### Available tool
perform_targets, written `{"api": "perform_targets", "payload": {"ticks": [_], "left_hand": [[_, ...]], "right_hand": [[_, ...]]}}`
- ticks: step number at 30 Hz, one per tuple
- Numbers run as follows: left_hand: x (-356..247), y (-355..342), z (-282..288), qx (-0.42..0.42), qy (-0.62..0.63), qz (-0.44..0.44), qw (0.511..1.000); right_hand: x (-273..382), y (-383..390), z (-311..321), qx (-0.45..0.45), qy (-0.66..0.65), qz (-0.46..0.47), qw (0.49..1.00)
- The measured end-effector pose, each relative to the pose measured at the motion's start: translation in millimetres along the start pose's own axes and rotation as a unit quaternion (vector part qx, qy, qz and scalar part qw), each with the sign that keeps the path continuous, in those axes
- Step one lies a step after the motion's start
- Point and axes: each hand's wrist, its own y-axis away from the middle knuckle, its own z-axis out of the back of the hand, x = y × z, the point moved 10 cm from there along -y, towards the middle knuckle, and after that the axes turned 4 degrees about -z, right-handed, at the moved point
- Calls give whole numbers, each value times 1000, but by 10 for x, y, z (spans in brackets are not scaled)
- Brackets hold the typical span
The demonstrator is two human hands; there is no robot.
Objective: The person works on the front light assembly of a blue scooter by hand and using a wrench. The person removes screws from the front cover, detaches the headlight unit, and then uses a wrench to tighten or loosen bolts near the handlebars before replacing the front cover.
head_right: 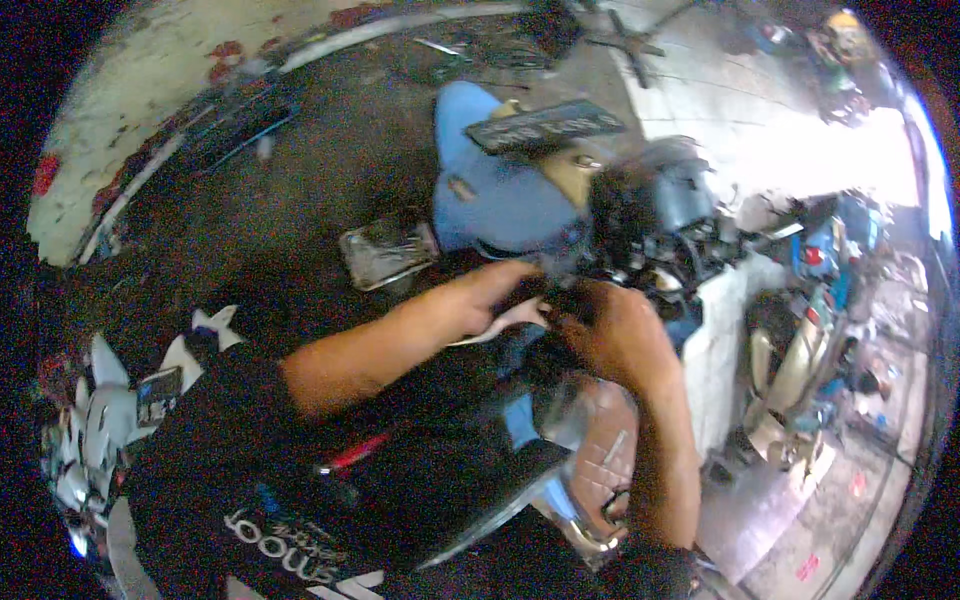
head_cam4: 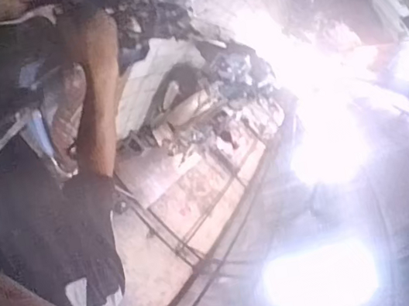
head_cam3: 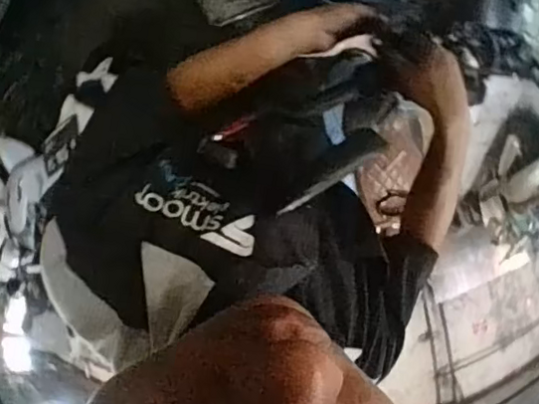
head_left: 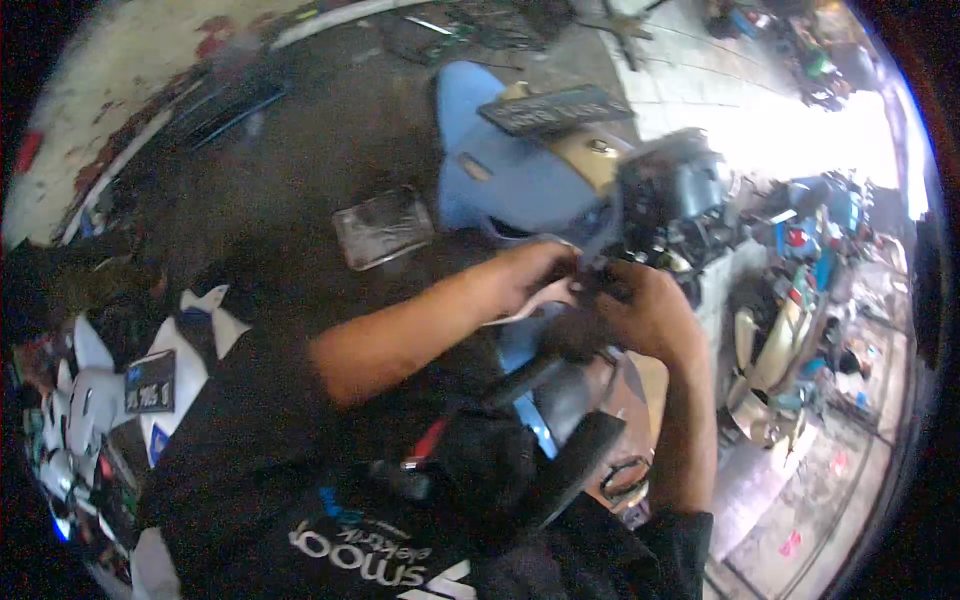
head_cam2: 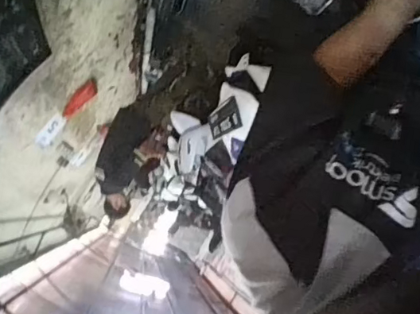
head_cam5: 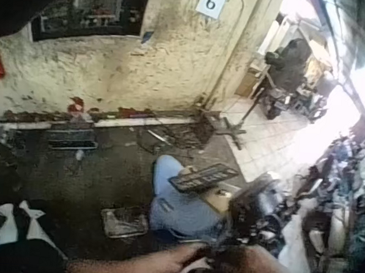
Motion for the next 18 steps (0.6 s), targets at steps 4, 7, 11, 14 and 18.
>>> {"api": "perform_targets", "payload": {"ticks": [4,7,11,14,18], "left_hand": [[56,-86,179,-62,-14,4,998],[42,-38,77,-85,9,16,996],[-103,81,-25,-106,-46,-29,993],[-106,65,-61,-95,-63,-21,993],[-128,26,61,-125,-97,-61,985]], "right_hand": [[33,-19,8,18,8,-7,1000],[73,-75,2,35,28,13,999],[82,-37,53,-7,-17,24,1000],[112,-17,81,-47,31,40,998],[79,38,52,-82,38,65,994]]}}
